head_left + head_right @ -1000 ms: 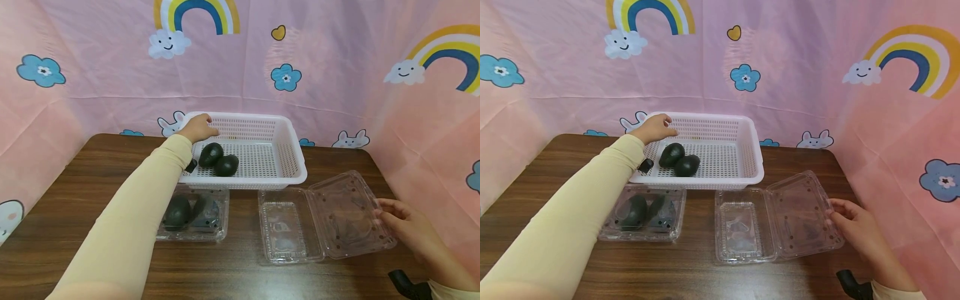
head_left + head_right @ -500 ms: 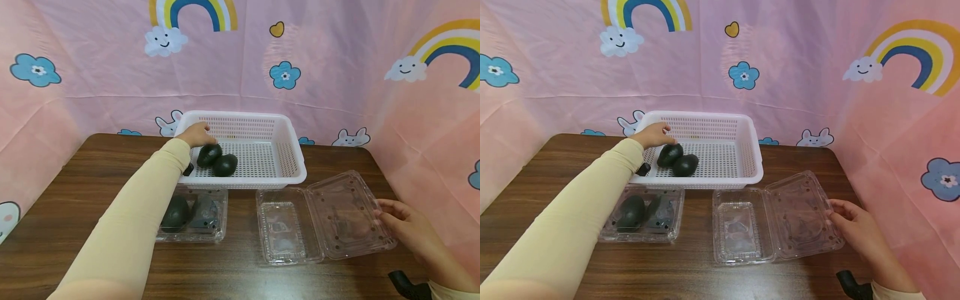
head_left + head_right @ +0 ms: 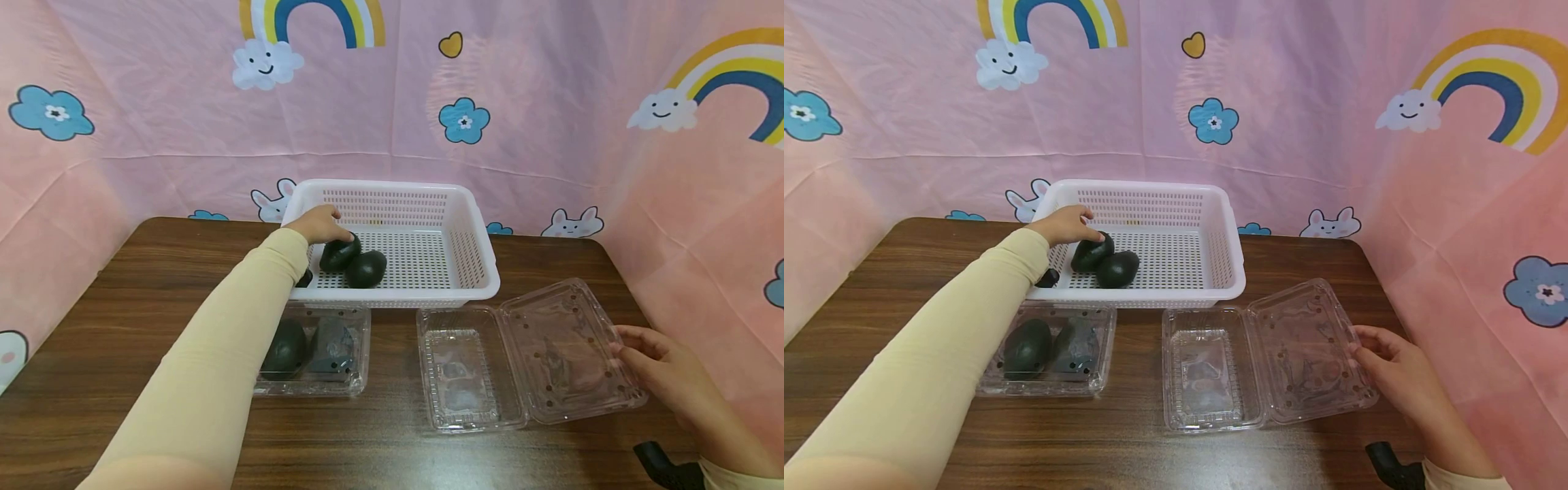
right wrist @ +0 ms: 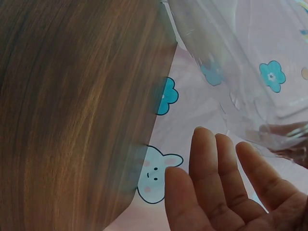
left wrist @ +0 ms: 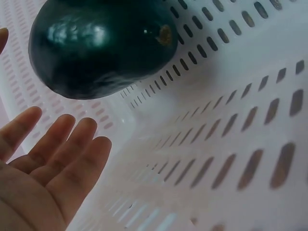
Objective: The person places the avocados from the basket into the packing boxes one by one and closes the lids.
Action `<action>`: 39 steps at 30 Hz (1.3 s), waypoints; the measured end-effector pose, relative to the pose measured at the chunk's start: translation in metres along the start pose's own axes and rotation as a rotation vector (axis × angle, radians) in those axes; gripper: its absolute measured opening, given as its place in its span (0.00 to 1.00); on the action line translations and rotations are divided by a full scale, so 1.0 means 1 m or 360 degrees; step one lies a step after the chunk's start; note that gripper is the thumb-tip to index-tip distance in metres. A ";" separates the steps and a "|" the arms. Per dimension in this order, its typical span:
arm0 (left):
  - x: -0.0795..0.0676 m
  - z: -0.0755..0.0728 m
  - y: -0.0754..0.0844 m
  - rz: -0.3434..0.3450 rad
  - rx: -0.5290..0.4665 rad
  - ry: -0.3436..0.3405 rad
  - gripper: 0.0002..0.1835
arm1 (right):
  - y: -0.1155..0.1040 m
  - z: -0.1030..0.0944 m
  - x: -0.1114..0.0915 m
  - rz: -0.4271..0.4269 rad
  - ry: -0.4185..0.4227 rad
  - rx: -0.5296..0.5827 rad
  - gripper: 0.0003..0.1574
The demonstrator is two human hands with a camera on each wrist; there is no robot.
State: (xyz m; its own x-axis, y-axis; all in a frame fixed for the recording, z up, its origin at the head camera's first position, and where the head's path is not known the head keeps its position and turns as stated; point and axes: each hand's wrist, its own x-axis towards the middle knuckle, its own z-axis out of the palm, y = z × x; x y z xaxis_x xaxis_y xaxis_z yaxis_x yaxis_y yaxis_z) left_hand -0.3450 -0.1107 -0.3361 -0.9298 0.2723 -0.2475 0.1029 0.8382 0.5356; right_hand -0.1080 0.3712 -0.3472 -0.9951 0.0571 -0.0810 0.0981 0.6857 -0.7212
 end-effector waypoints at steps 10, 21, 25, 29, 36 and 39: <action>0.002 0.004 -0.003 -0.0036 0.0016 -0.0046 0.37 | -0.001 0.001 -0.001 0.0039 -0.0021 0.0042 0.30; 0.004 0.005 -0.005 -0.0065 0.0025 -0.0124 0.37 | -0.002 0.000 0.000 0.0034 -0.0050 0.0093 0.30; 0.008 0.007 -0.005 -0.0058 0.0057 -0.0156 0.37 | 0.002 -0.001 0.001 -0.0022 -0.0033 0.0130 0.23; 0.008 0.008 -0.003 -0.0036 0.0124 -0.0169 0.37 | 0.003 -0.001 0.002 -0.0033 -0.0031 0.0150 0.18; 0.006 0.011 0.000 -0.0018 0.0228 -0.0201 0.36 | 0.002 -0.001 0.001 -0.0002 -0.0053 0.0127 0.26; 0.008 0.013 -0.001 -0.0039 0.0219 -0.0217 0.37 | 0.003 -0.001 0.001 -0.0003 -0.0052 0.0119 0.26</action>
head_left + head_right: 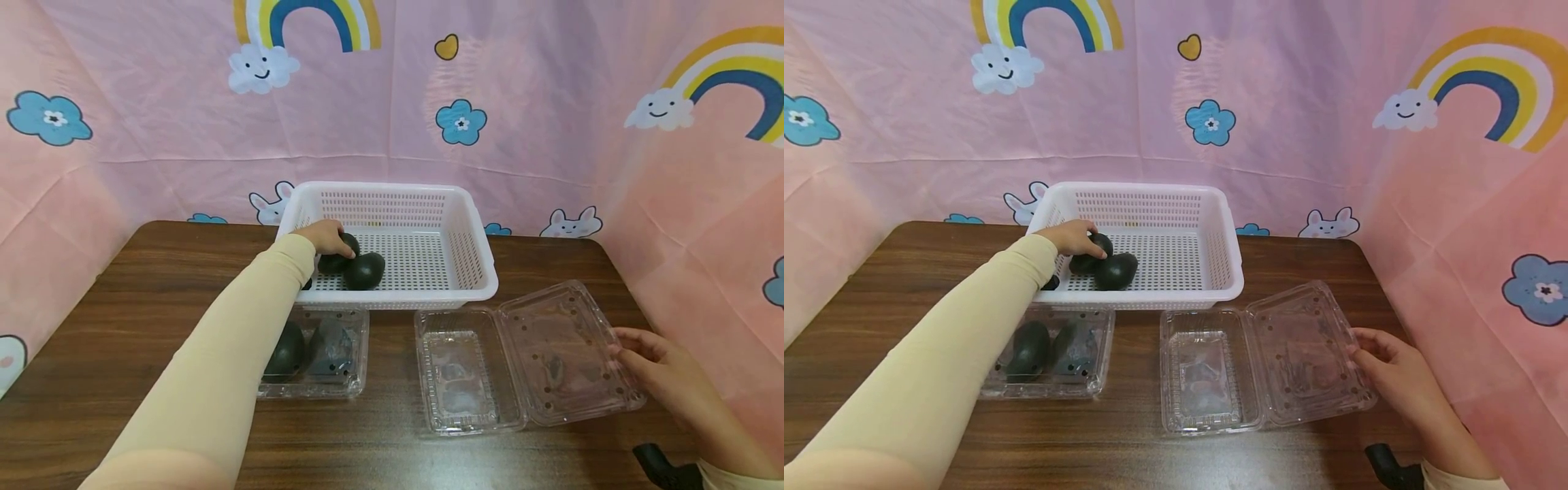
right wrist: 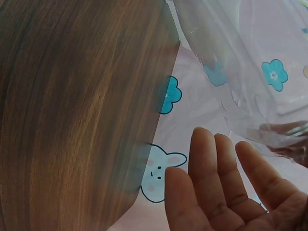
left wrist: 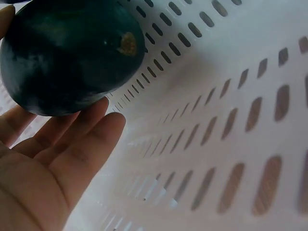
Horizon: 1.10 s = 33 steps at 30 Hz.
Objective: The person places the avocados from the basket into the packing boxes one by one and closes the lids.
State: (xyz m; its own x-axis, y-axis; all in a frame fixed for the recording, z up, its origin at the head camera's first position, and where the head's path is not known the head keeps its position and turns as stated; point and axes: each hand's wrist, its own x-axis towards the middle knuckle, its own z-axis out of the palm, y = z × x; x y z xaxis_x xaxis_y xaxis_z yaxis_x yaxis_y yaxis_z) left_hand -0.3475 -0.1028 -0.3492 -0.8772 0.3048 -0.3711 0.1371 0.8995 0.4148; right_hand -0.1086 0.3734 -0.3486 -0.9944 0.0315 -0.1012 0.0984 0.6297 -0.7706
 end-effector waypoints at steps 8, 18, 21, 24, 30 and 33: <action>0.003 0.002 -0.001 -0.0034 -0.0030 -0.0006 0.37 | 0.000 0.000 -0.002 0.0038 -0.0012 -0.0016 0.31; 0.014 0.003 -0.003 -0.0066 -0.0003 -0.0002 0.39 | 0.003 -0.001 -0.002 0.0007 0.0017 -0.0027 0.24; 0.024 0.006 -0.011 -0.0036 0.0031 0.0024 0.42 | 0.004 -0.001 -0.002 -0.0005 0.0025 -0.0023 0.21; 0.022 0.005 -0.009 -0.0029 0.0058 0.0027 0.42 | 0.004 -0.001 -0.002 -0.0004 0.0034 -0.0029 0.22; 0.005 0.000 0.001 -0.0062 0.0072 0.0031 0.37 | -0.001 -0.001 -0.003 0.0042 0.0021 -0.0091 0.29; 0.006 0.002 -0.003 -0.0062 0.0067 0.0061 0.36 | -0.005 -0.002 -0.002 0.0064 -0.0003 -0.0126 0.31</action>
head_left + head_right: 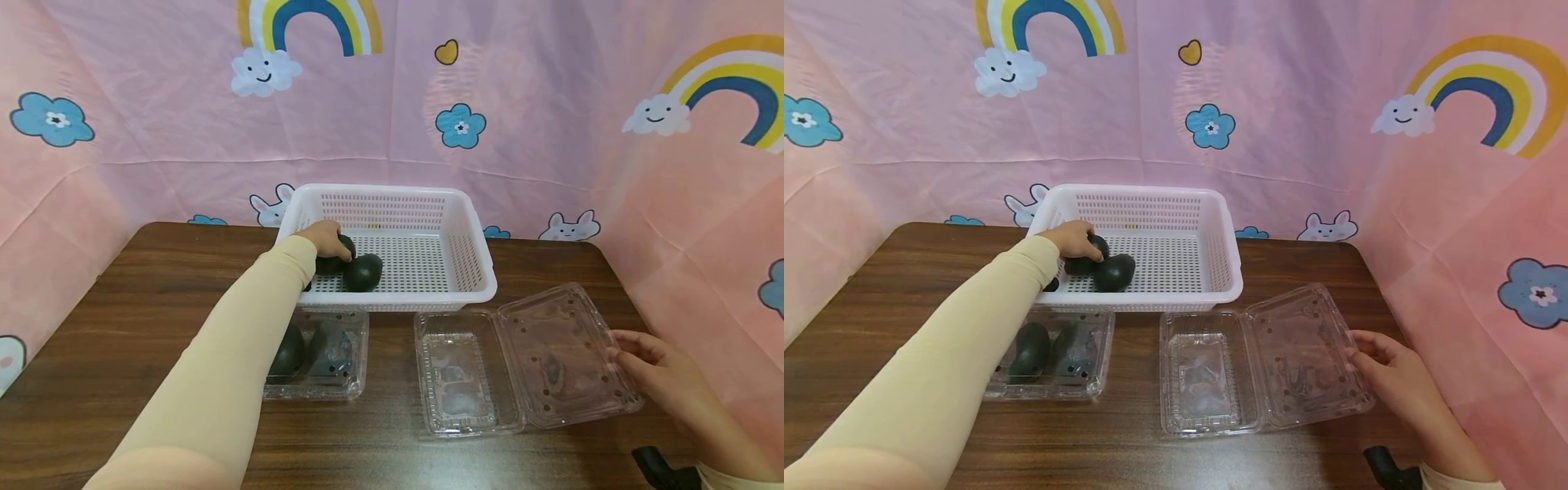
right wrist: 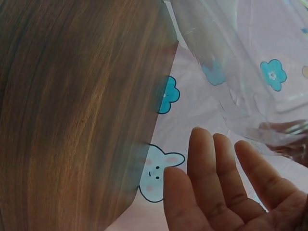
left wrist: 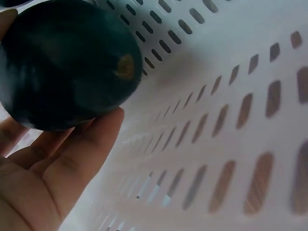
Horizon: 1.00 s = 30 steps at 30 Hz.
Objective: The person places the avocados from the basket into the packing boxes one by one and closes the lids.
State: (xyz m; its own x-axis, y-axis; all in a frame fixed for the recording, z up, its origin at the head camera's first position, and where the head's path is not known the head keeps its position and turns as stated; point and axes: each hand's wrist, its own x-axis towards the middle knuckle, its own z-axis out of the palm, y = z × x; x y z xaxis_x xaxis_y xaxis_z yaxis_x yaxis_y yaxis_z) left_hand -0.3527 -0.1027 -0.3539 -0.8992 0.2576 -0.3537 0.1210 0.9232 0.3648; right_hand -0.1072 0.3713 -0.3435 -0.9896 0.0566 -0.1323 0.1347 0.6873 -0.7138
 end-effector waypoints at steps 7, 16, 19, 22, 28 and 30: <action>0.003 0.002 -0.005 0.0010 -0.0089 0.0118 0.36 | -0.004 0.000 -0.001 0.0028 -0.0030 0.0003 0.33; -0.007 -0.003 0.004 0.0013 -0.0112 0.0193 0.35 | -0.002 0.000 -0.003 -0.0004 0.0016 0.0019 0.32; -0.012 -0.007 0.006 0.0032 -0.0119 0.0221 0.34 | -0.003 -0.001 -0.004 0.0011 0.0010 -0.0023 0.32; -0.016 -0.010 0.007 0.0047 -0.0129 0.0231 0.33 | -0.003 -0.002 -0.004 -0.0003 -0.0001 -0.0004 0.32; -0.017 -0.014 0.005 0.0070 -0.0145 0.0265 0.32 | -0.004 -0.002 -0.005 0.0006 -0.0014 0.0051 0.33; -0.017 -0.015 0.005 0.0074 -0.0163 0.0285 0.32 | -0.005 -0.002 -0.005 0.0009 -0.0014 0.0034 0.33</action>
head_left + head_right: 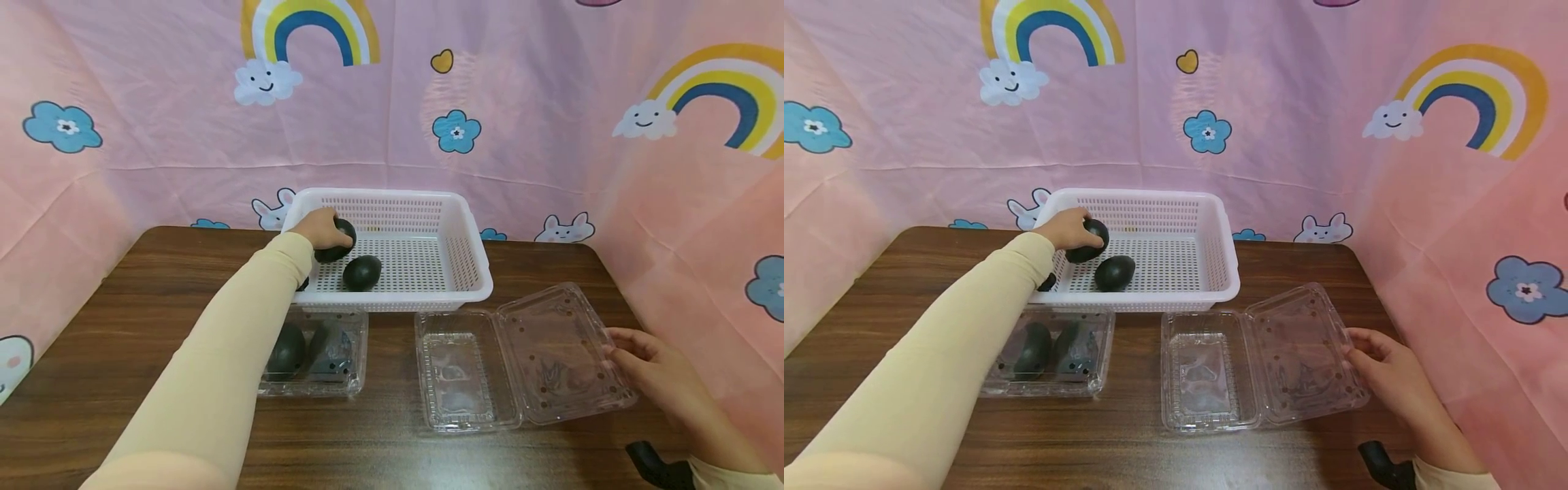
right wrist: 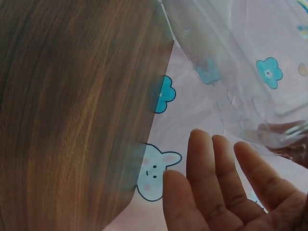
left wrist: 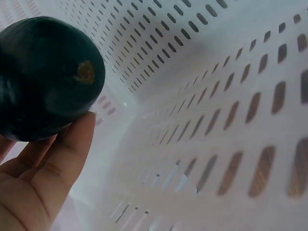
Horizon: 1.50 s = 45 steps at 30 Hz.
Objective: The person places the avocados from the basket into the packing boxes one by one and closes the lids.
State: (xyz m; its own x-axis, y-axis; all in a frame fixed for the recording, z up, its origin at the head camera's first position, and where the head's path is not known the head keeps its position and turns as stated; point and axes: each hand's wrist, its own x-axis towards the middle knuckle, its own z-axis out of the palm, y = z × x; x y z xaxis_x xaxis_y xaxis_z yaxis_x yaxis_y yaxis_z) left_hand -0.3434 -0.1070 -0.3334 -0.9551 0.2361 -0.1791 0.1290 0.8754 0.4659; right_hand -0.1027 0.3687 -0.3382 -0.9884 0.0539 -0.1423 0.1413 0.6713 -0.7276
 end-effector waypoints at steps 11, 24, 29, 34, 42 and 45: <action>0.002 -0.003 0.006 0.0072 -0.0165 0.0158 0.36 | -0.004 0.002 -0.003 -0.0018 0.0033 -0.0041 0.31; -0.009 -0.014 0.026 0.0181 -0.0372 0.0275 0.37 | -0.004 0.002 -0.004 -0.0025 0.0032 0.0032 0.31; -0.012 -0.017 0.034 0.0251 -0.0457 0.0284 0.38 | -0.003 0.002 -0.005 -0.0008 0.0015 0.0017 0.32; -0.016 -0.021 0.040 0.0344 -0.0503 0.0290 0.37 | -0.005 0.001 -0.006 0.0000 0.0005 -0.0004 0.33; -0.028 -0.026 0.051 0.0386 -0.0553 0.0316 0.37 | -0.007 0.001 -0.007 -0.0028 -0.0002 0.0034 0.32; -0.032 -0.027 0.054 0.0403 -0.0577 0.0321 0.37 | -0.006 0.000 -0.008 -0.0020 -0.0014 0.0040 0.32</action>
State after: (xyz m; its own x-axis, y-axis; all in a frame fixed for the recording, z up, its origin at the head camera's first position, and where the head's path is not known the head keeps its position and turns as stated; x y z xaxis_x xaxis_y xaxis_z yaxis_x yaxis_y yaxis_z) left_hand -0.3134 -0.0790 -0.2794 -0.9431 0.3044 0.1338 0.2968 0.5891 0.7515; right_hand -0.0956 0.3637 -0.3326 -0.9895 0.0391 -0.1389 0.1305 0.6533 -0.7458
